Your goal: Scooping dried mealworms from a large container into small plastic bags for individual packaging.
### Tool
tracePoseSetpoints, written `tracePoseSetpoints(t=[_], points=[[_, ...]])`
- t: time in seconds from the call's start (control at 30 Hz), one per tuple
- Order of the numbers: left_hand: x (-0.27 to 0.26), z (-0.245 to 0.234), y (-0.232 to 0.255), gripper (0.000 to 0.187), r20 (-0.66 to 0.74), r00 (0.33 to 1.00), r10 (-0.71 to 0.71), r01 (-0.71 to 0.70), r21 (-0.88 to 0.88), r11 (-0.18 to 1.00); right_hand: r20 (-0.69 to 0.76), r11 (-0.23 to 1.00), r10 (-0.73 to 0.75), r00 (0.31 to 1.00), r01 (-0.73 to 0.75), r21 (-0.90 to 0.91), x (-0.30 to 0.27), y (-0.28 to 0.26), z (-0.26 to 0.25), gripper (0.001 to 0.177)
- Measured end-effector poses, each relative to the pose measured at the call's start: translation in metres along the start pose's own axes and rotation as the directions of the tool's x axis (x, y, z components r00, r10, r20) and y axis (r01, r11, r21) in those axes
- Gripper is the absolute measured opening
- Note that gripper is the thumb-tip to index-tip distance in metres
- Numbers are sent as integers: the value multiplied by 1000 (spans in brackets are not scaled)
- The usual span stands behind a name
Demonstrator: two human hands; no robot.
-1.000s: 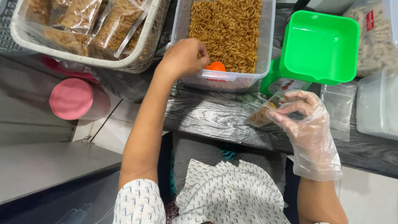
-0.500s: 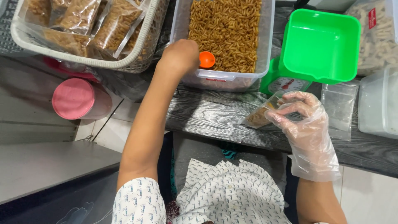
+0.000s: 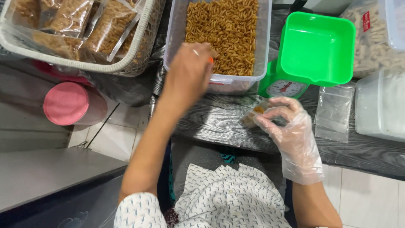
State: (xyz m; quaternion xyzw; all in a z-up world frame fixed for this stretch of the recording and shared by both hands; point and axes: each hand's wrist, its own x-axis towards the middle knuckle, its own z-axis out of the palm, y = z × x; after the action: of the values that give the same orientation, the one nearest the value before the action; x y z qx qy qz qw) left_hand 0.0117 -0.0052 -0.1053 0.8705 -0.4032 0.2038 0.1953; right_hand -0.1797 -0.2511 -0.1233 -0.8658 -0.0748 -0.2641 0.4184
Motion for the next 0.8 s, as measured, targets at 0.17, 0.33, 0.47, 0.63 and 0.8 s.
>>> tracePoseSetpoints(t=[0.17,0.33,0.47,0.63,0.8], points=[[-49,17,100,21,-359,929,95,-225,-340,913,146,981,120,982,-95,-170,1,-7,-6,34],[-73,63,104,98,134,990,31,77,-723,687,207,981,142,968,-110,-159,3,-17,-4,29],[-69,75,115,77,345,936,-74,344,-850,399,113,993,107,988,-100,-64,-4,-19,-2,21],[-74,87,107,73,431,899,-71,432,-852,296,-92,970,241,966,-242,-3,-6,-12,-3,23],[-85,81,100,69,530,847,-46,528,-827,195,-159,886,446,881,-408,222,-12,2,8,25]])
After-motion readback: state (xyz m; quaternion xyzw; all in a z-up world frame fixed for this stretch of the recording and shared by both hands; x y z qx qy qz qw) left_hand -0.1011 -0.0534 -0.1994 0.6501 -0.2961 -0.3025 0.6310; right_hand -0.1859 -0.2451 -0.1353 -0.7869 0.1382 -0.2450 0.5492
